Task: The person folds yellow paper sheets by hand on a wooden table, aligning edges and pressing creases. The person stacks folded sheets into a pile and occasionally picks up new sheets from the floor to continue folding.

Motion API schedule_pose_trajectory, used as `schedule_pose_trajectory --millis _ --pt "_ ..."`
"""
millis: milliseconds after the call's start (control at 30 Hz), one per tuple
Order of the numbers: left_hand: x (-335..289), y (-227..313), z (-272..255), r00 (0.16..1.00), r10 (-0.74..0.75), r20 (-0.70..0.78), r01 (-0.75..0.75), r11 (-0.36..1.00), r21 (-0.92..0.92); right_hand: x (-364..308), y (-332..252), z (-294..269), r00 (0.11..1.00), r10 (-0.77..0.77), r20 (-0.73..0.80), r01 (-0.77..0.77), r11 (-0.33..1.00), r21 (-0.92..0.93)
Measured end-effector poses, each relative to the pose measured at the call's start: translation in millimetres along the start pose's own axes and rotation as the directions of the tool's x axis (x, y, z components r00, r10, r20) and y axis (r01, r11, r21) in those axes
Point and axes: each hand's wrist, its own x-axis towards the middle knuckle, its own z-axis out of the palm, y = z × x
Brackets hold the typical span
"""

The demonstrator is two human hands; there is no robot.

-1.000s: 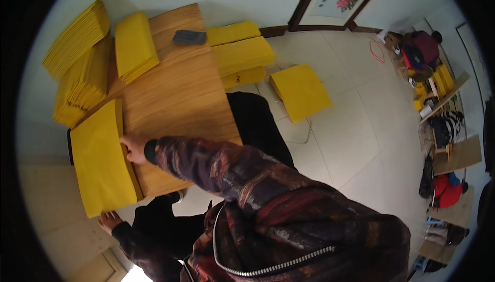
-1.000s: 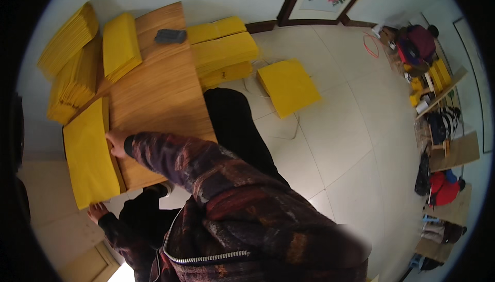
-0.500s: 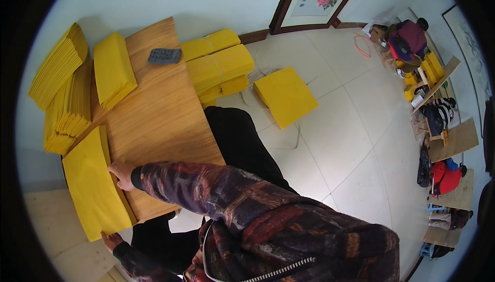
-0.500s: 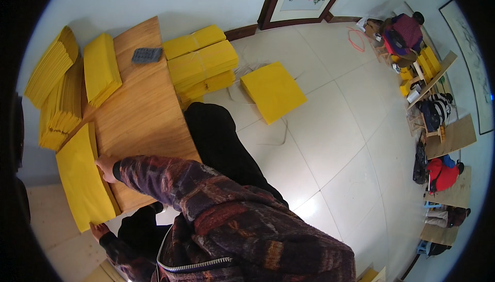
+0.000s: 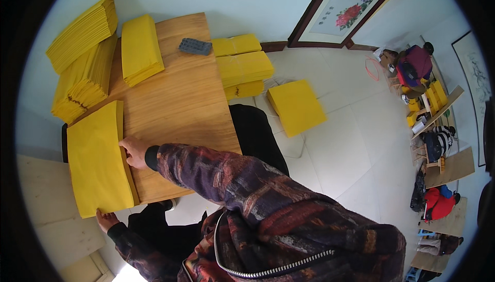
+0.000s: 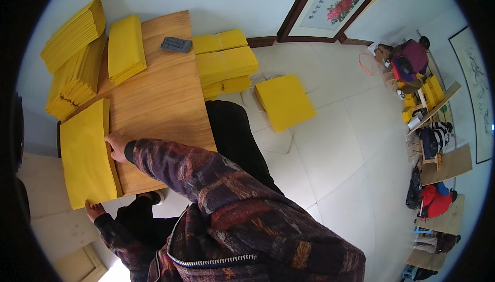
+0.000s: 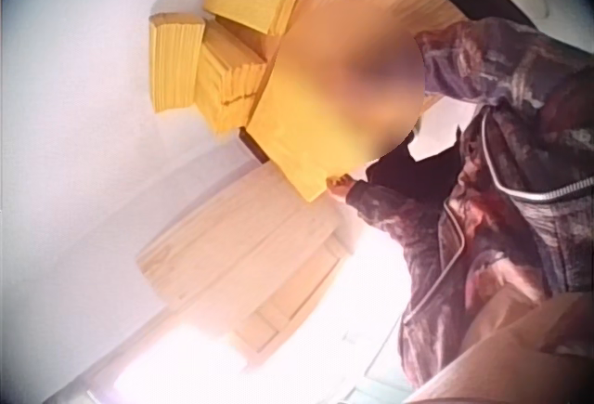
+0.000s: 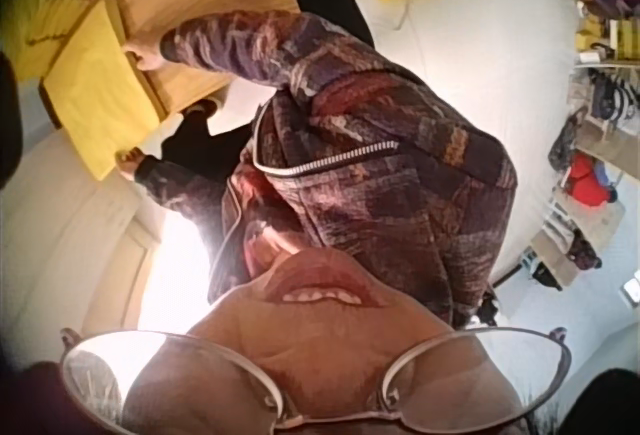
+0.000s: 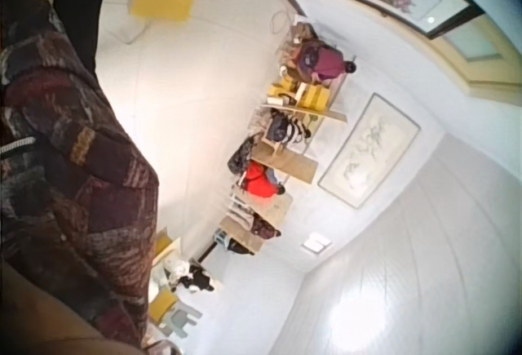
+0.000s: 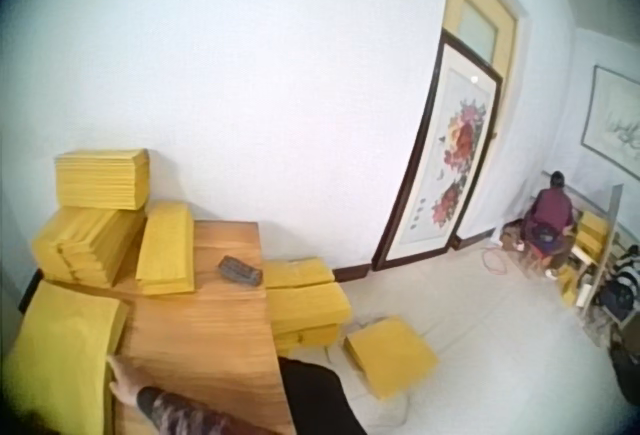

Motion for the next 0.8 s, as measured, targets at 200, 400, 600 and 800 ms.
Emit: schedule_pose_trajectory --millis 200,400,600,800 --pt "5.8 -12.1 -4.7 0.998 0.046 0.036 -0.048 0.997 0.054 2.8 4.6 -1.3 0.998 0.018 0.058 -0.021 0.998 0.051" --pt "1.4 -23.5 -10.7 0.984 0.06 0.167 -0.069 0.996 0.05 7.9 18.9 -5.8 0.938 0.101 0.33 -0.215 0.92 0.328" --pt "-58.0 -27.4 36.7 0.981 0.196 0.013 -0.189 0.96 -0.205 -8.5 9.4 -14.7 0.996 0.029 0.089 -0.03 1.0 0.001" --pt "-82.2 -9.1 59.0 0.982 0.183 -0.042 -0.188 0.961 -0.205 -11.3 3.5 -19.6 0.995 0.045 0.088 -0.048 0.998 0.027"
